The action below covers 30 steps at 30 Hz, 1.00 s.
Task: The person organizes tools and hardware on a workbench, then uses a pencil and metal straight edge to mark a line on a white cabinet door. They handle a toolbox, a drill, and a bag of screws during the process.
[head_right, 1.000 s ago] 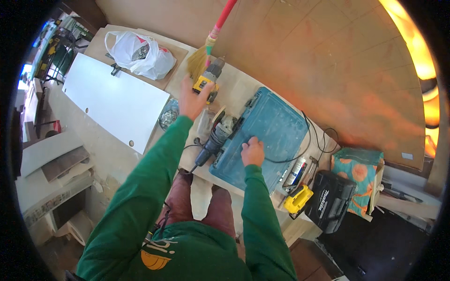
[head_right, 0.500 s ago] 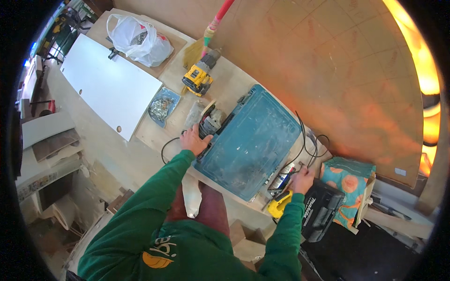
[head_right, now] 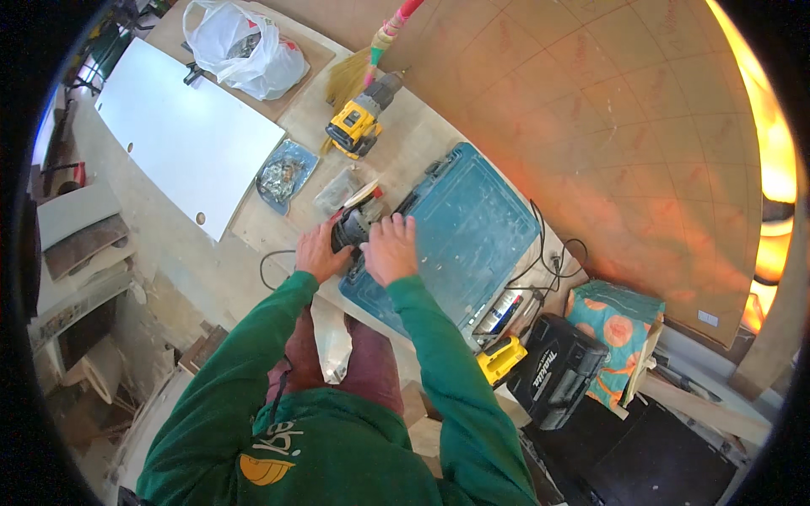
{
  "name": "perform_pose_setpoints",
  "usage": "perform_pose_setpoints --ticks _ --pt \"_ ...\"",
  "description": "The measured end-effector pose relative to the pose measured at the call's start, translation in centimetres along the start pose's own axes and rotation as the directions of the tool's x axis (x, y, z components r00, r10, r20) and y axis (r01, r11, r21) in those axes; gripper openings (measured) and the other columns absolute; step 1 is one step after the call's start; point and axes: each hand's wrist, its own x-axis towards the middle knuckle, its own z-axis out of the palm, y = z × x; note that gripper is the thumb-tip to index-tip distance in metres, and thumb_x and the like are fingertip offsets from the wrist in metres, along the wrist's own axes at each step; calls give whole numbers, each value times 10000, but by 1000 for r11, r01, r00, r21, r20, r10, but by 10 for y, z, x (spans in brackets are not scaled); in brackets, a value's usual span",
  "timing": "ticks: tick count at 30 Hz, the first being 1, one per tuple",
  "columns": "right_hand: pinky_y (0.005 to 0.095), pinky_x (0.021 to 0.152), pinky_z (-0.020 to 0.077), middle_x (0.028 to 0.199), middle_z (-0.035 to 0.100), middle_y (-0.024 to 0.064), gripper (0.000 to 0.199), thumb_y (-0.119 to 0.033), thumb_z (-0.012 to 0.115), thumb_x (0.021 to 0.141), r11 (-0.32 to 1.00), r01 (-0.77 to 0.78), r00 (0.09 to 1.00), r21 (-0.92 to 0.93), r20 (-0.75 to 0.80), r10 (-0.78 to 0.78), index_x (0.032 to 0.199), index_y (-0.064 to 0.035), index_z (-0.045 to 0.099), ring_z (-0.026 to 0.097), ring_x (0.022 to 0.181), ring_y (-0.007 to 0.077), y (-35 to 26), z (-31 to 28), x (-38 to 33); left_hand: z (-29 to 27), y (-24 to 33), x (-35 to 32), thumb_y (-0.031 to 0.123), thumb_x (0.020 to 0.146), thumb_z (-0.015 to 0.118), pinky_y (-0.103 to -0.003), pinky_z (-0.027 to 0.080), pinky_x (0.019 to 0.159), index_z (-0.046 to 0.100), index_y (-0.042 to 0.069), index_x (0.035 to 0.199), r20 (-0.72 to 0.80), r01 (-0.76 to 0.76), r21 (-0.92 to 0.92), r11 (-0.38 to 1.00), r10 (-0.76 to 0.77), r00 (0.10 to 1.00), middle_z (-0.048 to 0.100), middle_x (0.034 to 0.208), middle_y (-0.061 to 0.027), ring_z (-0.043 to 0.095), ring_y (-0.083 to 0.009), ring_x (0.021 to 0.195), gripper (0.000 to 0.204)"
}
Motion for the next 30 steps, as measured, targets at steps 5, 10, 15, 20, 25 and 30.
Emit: perform_pose_setpoints --ticks 5,10,15,20,25,30 --pt "591 1224 249 1204 715 215 410 -350 719 871 983 0 962 -186 269 51 1124 -28 730 593 1261 369 -3 26 26 8 -9 -13 427 778 815 -478 436 910 575 86 1286 -42 107 -66 992 -109 993 694 1117 -149 662 -345 1063 658" --pt "551 1215 290 1019 763 165 401 -383 729 829 973 -21 976 -231 207 71 1027 -35 749 658 1141 345 -1 40 28 14 -11 -14 428 775 822 -483 452 885 598 95 1277 -106 124 -62 990 -130 986 707 1101 -151 673 -344 1043 643" --pt "543 1194 316 1024 745 184 319 -304 675 849 976 80 992 -204 107 -59 991 -29 753 639 1163 357 0 32 -12 11 -13 -13 439 778 819 -487 460 886 597 105 1288 -77 124 -59 991 -129 989 707 1117 -161 675 -356 1043 648" --pt "558 1196 312 1090 707 202 317 -308 703 852 990 123 991 -75 -47 -127 1005 -31 726 587 1235 389 -3 -6 -43 8 -11 -5 471 780 826 -511 496 875 603 105 1286 -17 147 -23 989 -148 989 702 1110 -179 677 -388 1036 663" --pt "566 1208 308 1264 647 166 339 -215 765 817 977 119 981 179 -176 -87 1103 -50 691 540 1306 429 18 -127 -130 8 -7 -9 485 786 832 -524 531 863 632 75 1254 -37 140 22 990 -140 990 689 1097 -202 677 -417 1012 654" --pt "550 1217 304 1493 554 221 395 -39 651 826 929 -170 897 328 -339 284 1217 -16 703 431 1453 465 46 -172 -248 -4 4 -23 367 855 806 -515 492 942 655 33 1219 -201 -51 -32 998 44 979 640 1176 -214 618 -415 1091 517"
